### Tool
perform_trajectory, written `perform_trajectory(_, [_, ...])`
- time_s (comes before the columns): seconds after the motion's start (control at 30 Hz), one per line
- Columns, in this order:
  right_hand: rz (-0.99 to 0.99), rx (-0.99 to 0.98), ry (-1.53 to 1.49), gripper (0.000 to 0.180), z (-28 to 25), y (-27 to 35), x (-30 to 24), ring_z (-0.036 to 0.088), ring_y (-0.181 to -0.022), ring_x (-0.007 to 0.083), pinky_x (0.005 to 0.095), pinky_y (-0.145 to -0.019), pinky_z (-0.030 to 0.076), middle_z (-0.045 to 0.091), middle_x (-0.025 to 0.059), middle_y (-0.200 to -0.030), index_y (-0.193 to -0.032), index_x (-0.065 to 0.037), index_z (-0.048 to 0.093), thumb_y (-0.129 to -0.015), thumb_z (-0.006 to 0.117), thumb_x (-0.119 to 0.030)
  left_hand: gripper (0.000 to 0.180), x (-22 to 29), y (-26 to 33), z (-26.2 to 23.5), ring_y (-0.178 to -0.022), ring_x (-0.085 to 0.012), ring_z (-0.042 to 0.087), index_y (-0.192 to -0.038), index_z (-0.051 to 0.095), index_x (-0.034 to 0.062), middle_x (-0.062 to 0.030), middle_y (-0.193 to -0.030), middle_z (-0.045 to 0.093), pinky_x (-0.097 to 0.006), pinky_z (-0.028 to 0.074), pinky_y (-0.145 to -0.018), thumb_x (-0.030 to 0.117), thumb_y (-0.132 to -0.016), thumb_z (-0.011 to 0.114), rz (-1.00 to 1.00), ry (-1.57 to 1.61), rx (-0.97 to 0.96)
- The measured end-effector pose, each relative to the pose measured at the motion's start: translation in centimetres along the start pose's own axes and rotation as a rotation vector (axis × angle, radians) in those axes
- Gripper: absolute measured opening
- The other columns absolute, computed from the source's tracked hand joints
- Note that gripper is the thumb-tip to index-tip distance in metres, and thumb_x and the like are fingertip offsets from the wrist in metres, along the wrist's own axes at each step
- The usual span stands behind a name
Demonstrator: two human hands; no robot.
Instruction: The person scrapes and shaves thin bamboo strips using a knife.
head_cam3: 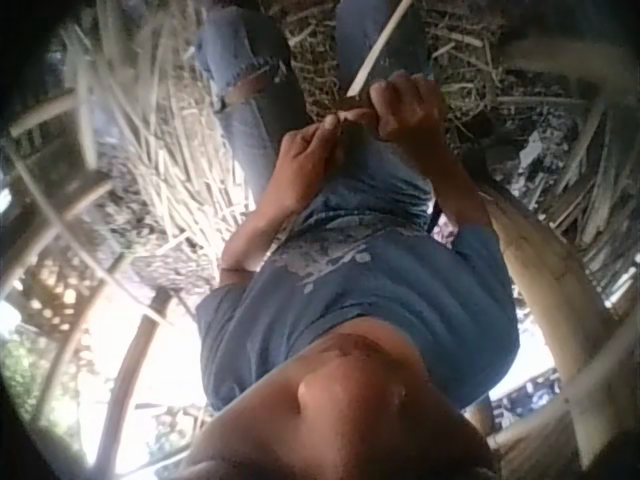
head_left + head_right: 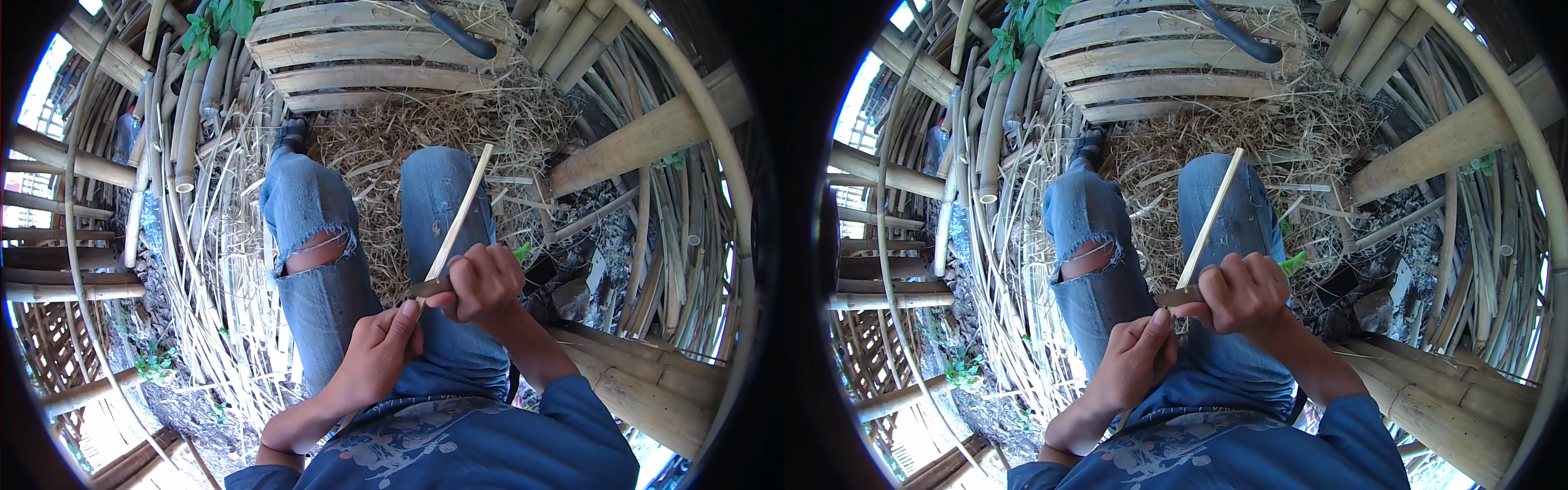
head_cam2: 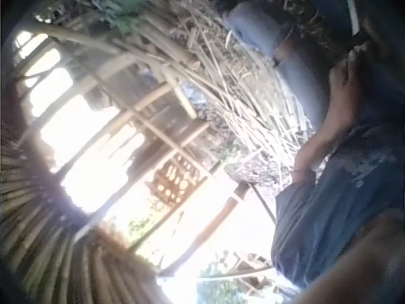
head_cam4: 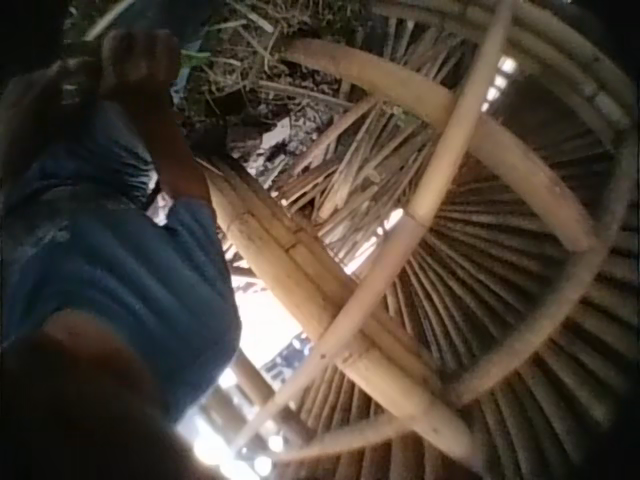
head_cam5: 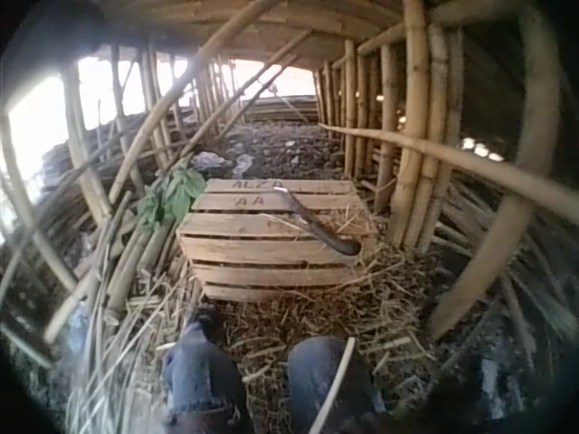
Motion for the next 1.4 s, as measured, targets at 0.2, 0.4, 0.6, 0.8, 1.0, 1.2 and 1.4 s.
perform_trajectory(0.2, [0.351, 0.113, -0.031, 0.037, 0.1, -0.3, 7.8, 0.047, -0.05, 0.024, 0.0347, -0.044, 0.034, 0.044, 0.0067, -0.058, -0.065, -0.008, 0.046, -0.09, 0.045, -0.035, 0.052, -2.6, 0.4, -0.1, -0.047, -0.0043, 0.032, -0.064, 0.051, 0.0032, 0.0039, -0.05, 0.037, -0.023, 0.024, -0.043, 0.04, -0.097, 0.037, -0.113, -0.041, -0.051])
perform_trajectory(0.4, [0.204, -0.039, -0.254, 0.038, -0.1, 0.4, 2.1, 0.046, -0.048, 0.0233, 0.0341, -0.044, 0.035, 0.043, 0.0062, -0.057, -0.064, -0.008, 0.045, -0.089, 0.047, -0.037, 0.048, -2.5, -0.3, -0.1, -0.045, -0.004, 0.032, -0.065, 0.051, 0.004, 0.0041, -0.051, 0.039, -0.022, 0.024, -0.041, 0.037, -0.097, 0.038, -0.05, -0.046, -0.021])
perform_trajectory(0.6, [0.12, -0.136, -0.228, 0.05, 0.7, 1.1, -1.2, 0.039, -0.043, 0.0182, 0.0307, -0.041, 0.031, 0.035, 0.0034, -0.053, -0.058, -0.01, 0.038, -0.091, 0.042, -0.047, 0.045, -1.3, -0.2, -0.7, -0.047, -0.008, 0.037, -0.066, 0.053, -0.0002, -0.0007, -0.05, 0.042, -0.027, 0.032, -0.044, 0.031, -0.097, 0.042, 0.17, -0.174, 0.157])
perform_trajectory(0.8, [0.072, -0.096, -0.049, 0.052, 0.6, 1.1, -0.3, 0.037, -0.042, 0.0175, 0.0301, -0.039, 0.028, 0.034, 0.0029, -0.052, -0.056, -0.011, 0.036, -0.092, 0.038, -0.049, 0.045, -0.4, 0.1, -0.8, -0.045, -0.0104, 0.041, -0.066, 0.054, -0.0012, -0.006, -0.048, 0.045, -0.03, 0.035, -0.045, 0.03, -0.097, 0.042, 0.23, -0.306, 0.232])
perform_trajectory(1.0, [0.041, -0.002, 0.03, 0.054, 0.2, 0.8, 0.5, 0.035, -0.043, 0.0161, 0.0288, -0.039, 0.027, 0.032, 0.0023, -0.052, -0.055, -0.012, 0.034, -0.092, 0.036, -0.051, 0.046, 0.3, 0.5, -1.1, -0.049, -0.008, 0.037, -0.065, 0.053, -0.0001, -0.0018, -0.052, 0.043, -0.027, 0.031, -0.046, 0.031, -0.097, 0.041, 0.199, -0.319, 0.22])
perform_trajectory(1.2, [0.003, -0.073, 0.098, 0.056, 0.8, 0.8, 1.2, 0.039, -0.046, 0.0208, 0.0314, -0.042, 0.031, 0.035, 0.0043, -0.055, -0.059, -0.01, 0.041, -0.092, 0.03, -0.054, 0.047, 0.1, 0.6, -1.6, -0.048, -0.0097, 0.037, -0.066, 0.052, -0.0016, -0.0038, -0.05, 0.042, -0.028, 0.033, -0.046, 0.032, -0.097, 0.041, 0.167, -0.313, 0.19])
perform_trajectory(1.4, [-0.057, 0.046, 0.138, 0.057, 0.4, 0.7, 1.9, 0.033, -0.044, 0.0148, 0.027, -0.039, 0.026, 0.031, 0.0008, -0.052, -0.054, -0.013, 0.033, -0.092, 0.031, -0.056, 0.048, -0.4, 0.6, -1.5, -0.05, -0.0091, 0.036, -0.065, 0.051, -0.0012, -0.0028, -0.052, 0.042, -0.027, 0.033, -0.047, 0.033, -0.097, 0.04, 0.11, -0.249, 0.156])
Point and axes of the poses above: each hand's wrist, its own y-axis away from the middle knuckle, its own z-axis out of the palm, x = y × z, the point moved 7 cm from there along -y, towards the middle knuckle
